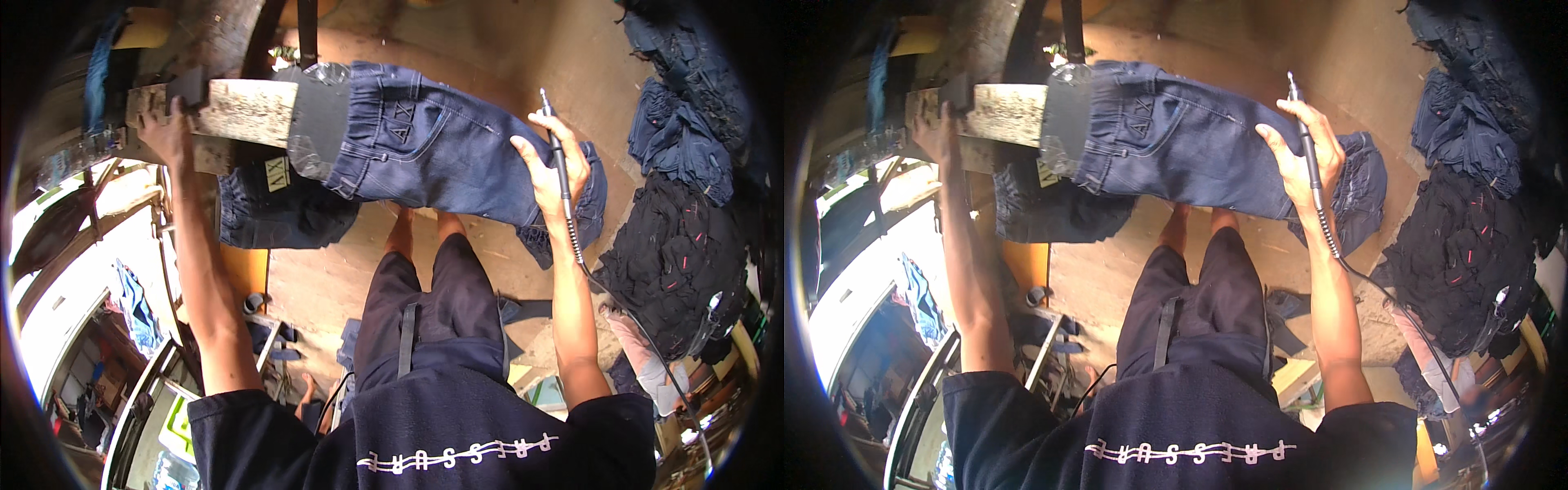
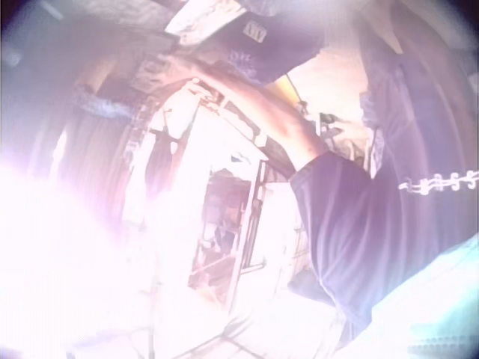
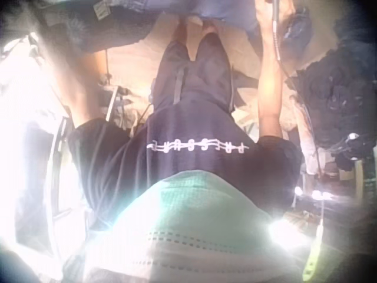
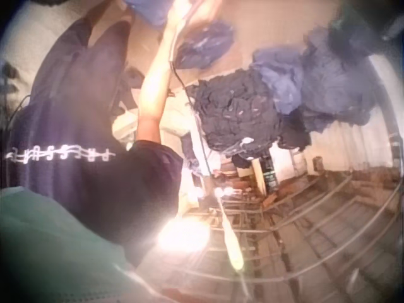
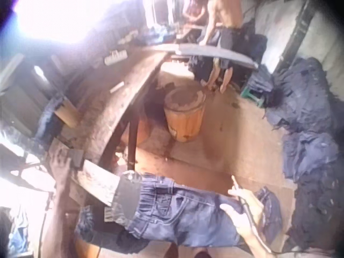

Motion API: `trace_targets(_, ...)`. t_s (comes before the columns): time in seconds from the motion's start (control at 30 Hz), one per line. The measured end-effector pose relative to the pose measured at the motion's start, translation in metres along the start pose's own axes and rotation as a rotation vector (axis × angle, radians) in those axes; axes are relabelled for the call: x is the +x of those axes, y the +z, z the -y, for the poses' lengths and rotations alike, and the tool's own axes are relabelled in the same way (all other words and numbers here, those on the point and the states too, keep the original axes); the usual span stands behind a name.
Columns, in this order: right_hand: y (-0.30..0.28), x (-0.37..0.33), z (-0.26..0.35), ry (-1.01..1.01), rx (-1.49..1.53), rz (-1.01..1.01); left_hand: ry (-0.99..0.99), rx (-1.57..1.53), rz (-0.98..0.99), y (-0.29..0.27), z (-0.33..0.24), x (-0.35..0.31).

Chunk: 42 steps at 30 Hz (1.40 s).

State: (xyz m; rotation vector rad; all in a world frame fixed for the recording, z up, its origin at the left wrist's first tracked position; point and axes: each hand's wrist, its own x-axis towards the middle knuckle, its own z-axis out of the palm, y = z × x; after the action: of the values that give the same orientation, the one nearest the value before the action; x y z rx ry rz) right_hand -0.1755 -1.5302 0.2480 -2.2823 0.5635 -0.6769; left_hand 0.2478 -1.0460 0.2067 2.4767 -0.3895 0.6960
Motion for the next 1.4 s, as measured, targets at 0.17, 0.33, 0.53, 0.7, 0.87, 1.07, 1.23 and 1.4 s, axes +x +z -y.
trace_targets(0.17,-0.023,-0.015,0.015,0.109,0.003,0.029,-0.005,0.184,-0.01,-0.047,-0.139,-0.065)
trace_targets(0.33,-0.042,-0.03,0.016,0.225,0.052,0.006,-0.11,-0.185,0.494,-0.085,-0.262,-0.169)
trace_targets(0.53,-0.04,-0.031,0.003,0.317,0.102,-0.01,-0.12,-0.186,0.56,-0.082,-0.276,-0.179)
trace_targets(0.7,0.01,0.005,0.027,0.25,0.392,0.091,-0.284,-0.058,0.277,-0.1,-0.226,-0.137)
trace_targets(0.87,0.088,0.06,0.051,0.075,0.387,0.25,-0.188,0.038,0.013,-0.093,-0.217,-0.115)
trace_targets(1.07,0.087,0.075,0.026,0.21,0.468,0.353,0.405,-0.332,0.591,-0.024,-0.323,-0.155)
trace_targets(1.23,0.048,0.047,0.005,0.128,0.566,0.035,0.35,-0.136,0.868,0.038,-0.32,-0.117)
trace_targets(1.4,0.011,0.012,0.002,0.105,0.64,0.259,0.348,-0.566,0.989,0.073,-0.332,-0.092)
